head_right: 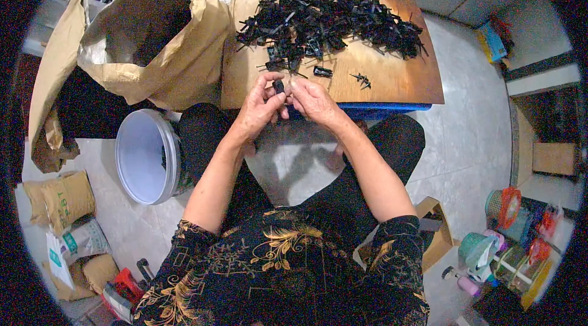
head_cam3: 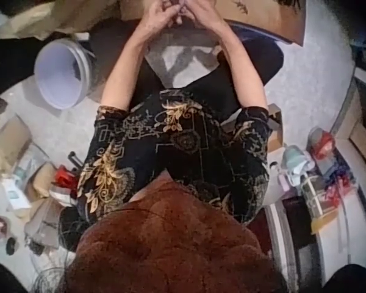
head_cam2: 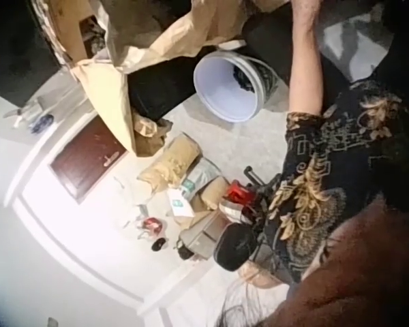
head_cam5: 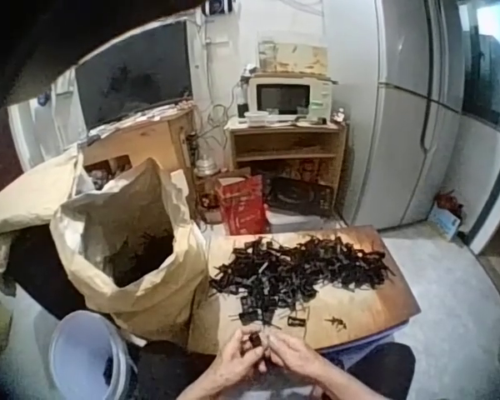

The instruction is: Sorting small black components from a table into a bucket.

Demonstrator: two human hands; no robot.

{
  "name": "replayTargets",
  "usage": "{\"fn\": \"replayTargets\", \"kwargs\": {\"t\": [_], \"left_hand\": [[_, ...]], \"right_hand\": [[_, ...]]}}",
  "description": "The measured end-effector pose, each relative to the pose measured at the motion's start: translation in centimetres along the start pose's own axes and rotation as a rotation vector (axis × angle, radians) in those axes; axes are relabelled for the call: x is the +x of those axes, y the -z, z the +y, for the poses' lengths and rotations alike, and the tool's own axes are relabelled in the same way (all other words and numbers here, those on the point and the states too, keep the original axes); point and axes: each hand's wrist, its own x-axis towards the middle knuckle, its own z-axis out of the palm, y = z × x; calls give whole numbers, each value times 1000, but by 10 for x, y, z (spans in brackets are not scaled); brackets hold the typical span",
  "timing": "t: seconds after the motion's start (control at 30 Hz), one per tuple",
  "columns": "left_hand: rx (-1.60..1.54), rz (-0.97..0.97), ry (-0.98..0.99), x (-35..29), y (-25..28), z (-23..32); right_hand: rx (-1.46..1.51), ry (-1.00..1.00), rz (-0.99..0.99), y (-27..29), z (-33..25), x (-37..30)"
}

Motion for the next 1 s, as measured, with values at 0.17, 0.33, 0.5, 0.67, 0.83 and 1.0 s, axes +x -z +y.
{"fn": "replayTargets", "kwargs": {"t": [0.17, 0.33, 0.5, 0.67, 0.83, 1.0], "left_hand": [[144, -18, -50, 2, 1, -4], [160, -29, -53, 5, 1, -7], [308, 72, -168, 5, 1, -17], [564, 130, -322, 6, 4, -18], [528, 276, -333, -11, 9, 8], [610, 626, -492, -74, 65, 57]], "right_hand": [[-125, 43, -28, 0, 2, 0], [-254, 18, -10, 4, 13, 4], [-361, 114, 40, 1, 29, 12], [-429, 223, 109, -5, 37, 17], [-341, 133, 3, 5, 13, 27], [-1163, 67, 481, 53, 23, 27]]}}
